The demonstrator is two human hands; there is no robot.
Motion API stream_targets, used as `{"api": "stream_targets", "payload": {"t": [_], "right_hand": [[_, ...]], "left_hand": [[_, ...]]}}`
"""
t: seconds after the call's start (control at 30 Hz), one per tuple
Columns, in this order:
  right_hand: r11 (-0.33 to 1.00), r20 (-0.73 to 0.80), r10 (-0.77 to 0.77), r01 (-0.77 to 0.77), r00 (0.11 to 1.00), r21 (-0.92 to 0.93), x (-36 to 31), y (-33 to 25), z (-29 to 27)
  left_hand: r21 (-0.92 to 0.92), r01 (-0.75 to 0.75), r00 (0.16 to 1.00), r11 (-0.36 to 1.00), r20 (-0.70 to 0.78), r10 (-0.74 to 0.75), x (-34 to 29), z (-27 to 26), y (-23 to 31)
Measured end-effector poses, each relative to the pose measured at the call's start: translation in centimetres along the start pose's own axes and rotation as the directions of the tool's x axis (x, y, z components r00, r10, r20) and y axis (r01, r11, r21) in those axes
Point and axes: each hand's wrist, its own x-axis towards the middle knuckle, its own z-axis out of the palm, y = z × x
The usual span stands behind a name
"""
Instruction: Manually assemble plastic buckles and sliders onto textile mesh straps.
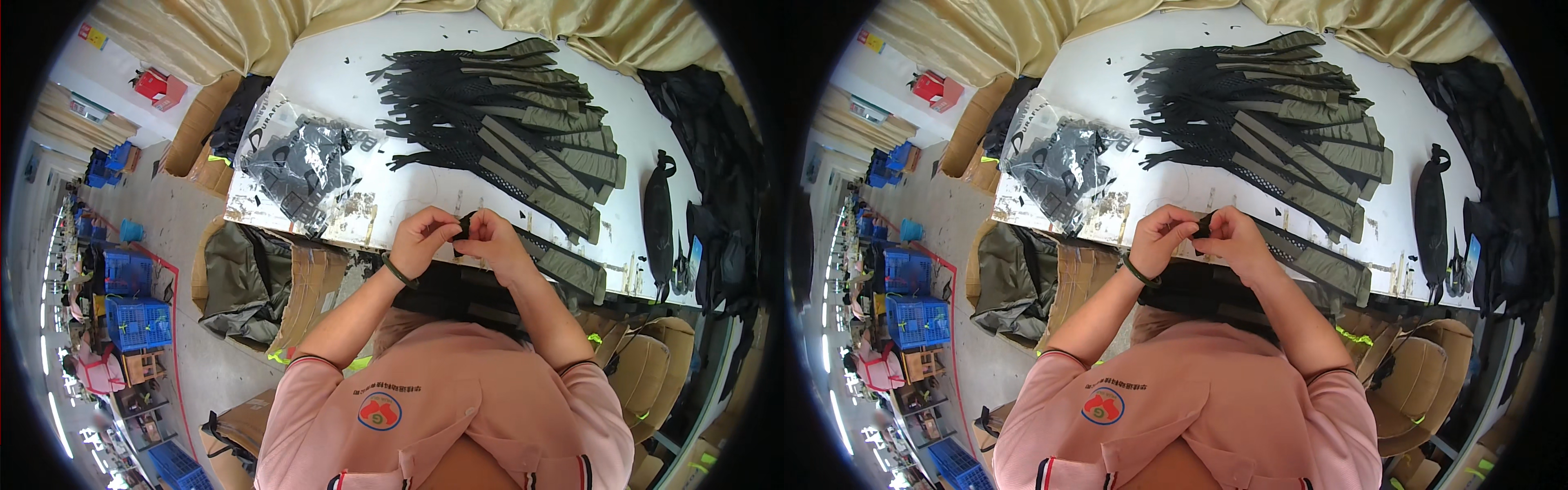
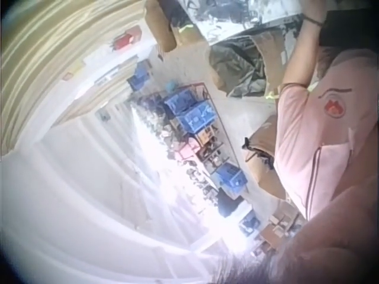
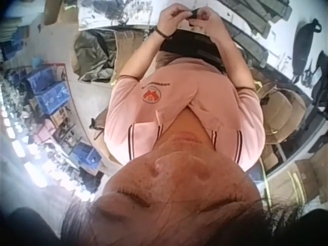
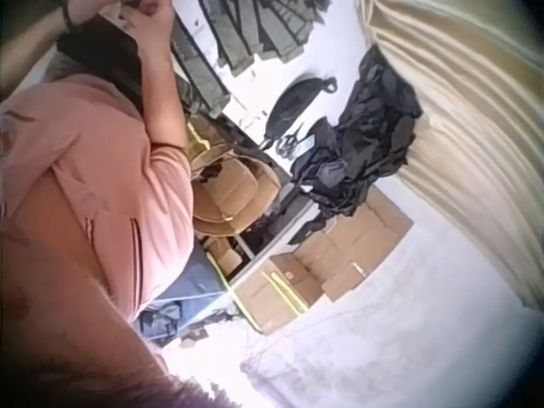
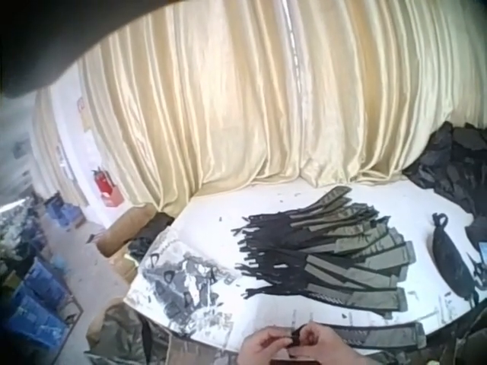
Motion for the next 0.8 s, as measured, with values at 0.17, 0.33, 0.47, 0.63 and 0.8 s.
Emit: {"api": "stream_targets", "payload": {"t": [0.17,0.33,0.47,0.63,0.8], "right_hand": [[1.0,-0.004,0.01,-0.01,1.0,-0.004,0.0,0.0,0.0],[0.984,0.007,-0.041,0.039,0.999,0.176,-0.4,0.0,-0.2],[0.962,-0.033,-0.072,0.078,0.997,0.262,-0.9,-1.2,0.2],[0.968,0.036,-0.2,0.203,0.979,-0.148,-0.2,-1.5,-0.8],[0.927,0.124,-0.187,0.217,0.975,-0.307,0.2,-1.8,-1.5]], "left_hand": [[0.224,-0.1,0.995,0.97,0.035,0.095,-0.2,-0.2,0.2],[0.381,-0.33,0.942,0.864,0.192,0.276,0.1,-0.1,0.4],[-0.044,-0.188,0.977,0.981,0.097,0.191,-0.3,0.5,-1.0],[0.052,-0.245,0.959,0.968,0.157,0.235,-0.2,0.2,-0.9],[0.062,-0.135,0.968,0.989,0.223,0.118,-0.8,0.7,-0.6]]}}
